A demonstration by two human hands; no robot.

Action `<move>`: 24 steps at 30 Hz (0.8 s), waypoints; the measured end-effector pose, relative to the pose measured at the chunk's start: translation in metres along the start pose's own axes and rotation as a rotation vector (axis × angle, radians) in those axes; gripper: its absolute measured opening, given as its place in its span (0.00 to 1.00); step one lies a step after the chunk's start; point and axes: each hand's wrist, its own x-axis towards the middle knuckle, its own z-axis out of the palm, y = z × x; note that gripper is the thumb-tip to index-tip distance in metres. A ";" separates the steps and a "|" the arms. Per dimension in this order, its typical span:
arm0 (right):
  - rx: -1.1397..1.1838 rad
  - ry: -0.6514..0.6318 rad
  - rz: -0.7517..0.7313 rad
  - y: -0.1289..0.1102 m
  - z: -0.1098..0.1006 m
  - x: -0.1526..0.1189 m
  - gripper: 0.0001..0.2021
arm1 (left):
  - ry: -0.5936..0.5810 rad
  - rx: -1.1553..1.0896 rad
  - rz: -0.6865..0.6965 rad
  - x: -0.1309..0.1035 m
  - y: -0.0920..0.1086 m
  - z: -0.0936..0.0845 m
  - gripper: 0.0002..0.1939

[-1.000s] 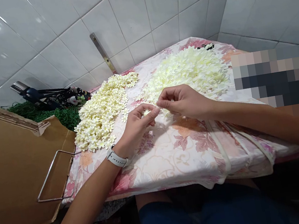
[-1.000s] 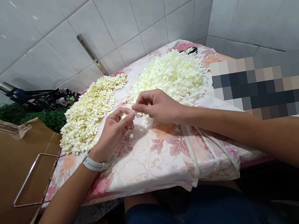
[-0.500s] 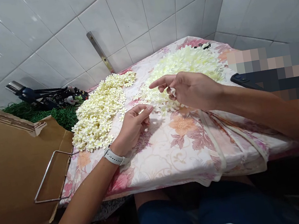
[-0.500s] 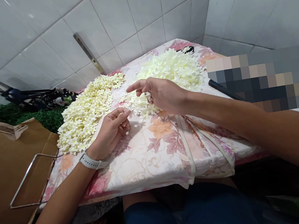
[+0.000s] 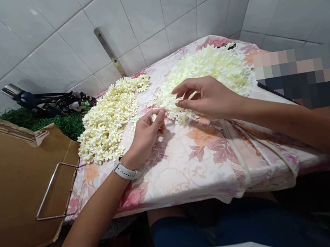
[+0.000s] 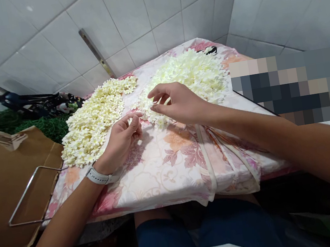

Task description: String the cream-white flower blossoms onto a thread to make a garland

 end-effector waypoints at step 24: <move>-0.355 -0.043 -0.707 0.011 0.017 -0.012 0.04 | -0.078 -0.431 -0.157 -0.001 -0.001 0.003 0.06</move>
